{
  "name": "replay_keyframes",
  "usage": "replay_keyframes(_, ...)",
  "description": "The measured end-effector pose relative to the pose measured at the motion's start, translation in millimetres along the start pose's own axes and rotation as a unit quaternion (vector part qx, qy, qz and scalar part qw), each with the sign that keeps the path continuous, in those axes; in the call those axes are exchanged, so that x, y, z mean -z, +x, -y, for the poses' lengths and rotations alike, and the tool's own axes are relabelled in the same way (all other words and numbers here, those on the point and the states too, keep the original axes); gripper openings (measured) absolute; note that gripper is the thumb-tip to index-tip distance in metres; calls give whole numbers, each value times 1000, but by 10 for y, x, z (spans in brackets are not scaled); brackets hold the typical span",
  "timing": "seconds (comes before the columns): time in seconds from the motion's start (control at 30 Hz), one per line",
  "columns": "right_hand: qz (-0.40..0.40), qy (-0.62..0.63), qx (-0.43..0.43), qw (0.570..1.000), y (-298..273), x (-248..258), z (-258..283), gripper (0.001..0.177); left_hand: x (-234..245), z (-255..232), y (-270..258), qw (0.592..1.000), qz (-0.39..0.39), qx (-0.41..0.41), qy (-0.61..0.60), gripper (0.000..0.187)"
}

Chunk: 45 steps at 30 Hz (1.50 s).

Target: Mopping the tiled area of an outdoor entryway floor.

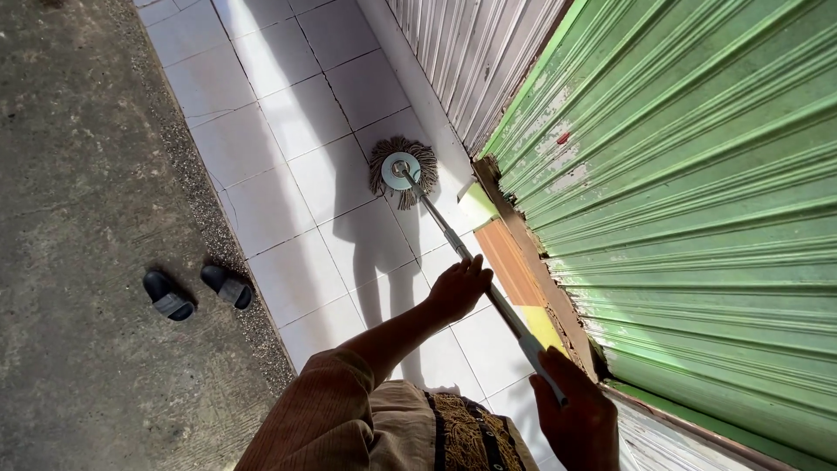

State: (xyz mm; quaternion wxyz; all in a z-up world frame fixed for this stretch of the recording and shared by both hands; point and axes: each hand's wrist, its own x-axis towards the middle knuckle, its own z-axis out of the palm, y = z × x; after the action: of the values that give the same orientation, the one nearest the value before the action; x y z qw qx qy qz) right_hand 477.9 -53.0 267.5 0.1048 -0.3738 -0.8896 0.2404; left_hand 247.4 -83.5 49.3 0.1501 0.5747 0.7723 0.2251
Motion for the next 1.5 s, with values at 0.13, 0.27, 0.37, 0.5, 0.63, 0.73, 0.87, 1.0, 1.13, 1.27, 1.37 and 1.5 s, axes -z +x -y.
replay_keyframes(0.13, 13, 35, -91, 995, -80, -518, -171, 44, -130, 322, 30, 998, 56, -16, 21, 19)
replay_keyframes(0.27, 13, 35, -22, 999, 242, -888, -41, 41, -237, 721, 212, 994, 74, 82, 20, 27)
replay_keyframes(0.37, 19, 36, 29, 999, 589, -1182, 107, 42, -231, 1148, 371, 990, 41, 132, -3, 37)
replay_keyframes(0.5, 19, 54, 78, 995, 826, -1353, 231, 45, 13, 1305, 468, 978, 58, 199, -40, 42)
replay_keyframes(0.63, 68, 96, -4, 993, 799, -1200, 326, 46, 98, 1198, 418, 975, 83, 206, 6, 41)
replay_keyframes(0.73, 49, 67, 49, 995, 639, -1130, 169, 47, -60, 1124, 308, 981, 45, 187, -32, 44)
replay_keyframes(0.87, 67, 64, 10, 996, 347, -856, 125, 46, -98, 808, 75, 986, 52, 156, -23, 39)
replay_keyframes(1.0, 47, 79, 52, 994, -50, -746, -180, 46, -254, 509, -159, 988, 82, 125, 23, 34)
replay_keyframes(1.13, 82, 81, -9, 993, -449, -479, -223, 45, -398, 190, -520, 993, 62, 95, 33, 31)
replay_keyframes(1.27, 94, 50, 22, 994, -792, -321, -344, 50, -514, -76, -863, 996, 42, 76, 24, 30)
replay_keyframes(1.37, 97, 38, 45, 993, -933, -264, -341, 50, -383, -252, -1056, 996, 38, 85, 14, 32)
replay_keyframes(1.5, 69, 60, 80, 993, -946, -391, -297, 43, -506, -110, -1099, 996, 25, 91, 7, 33)
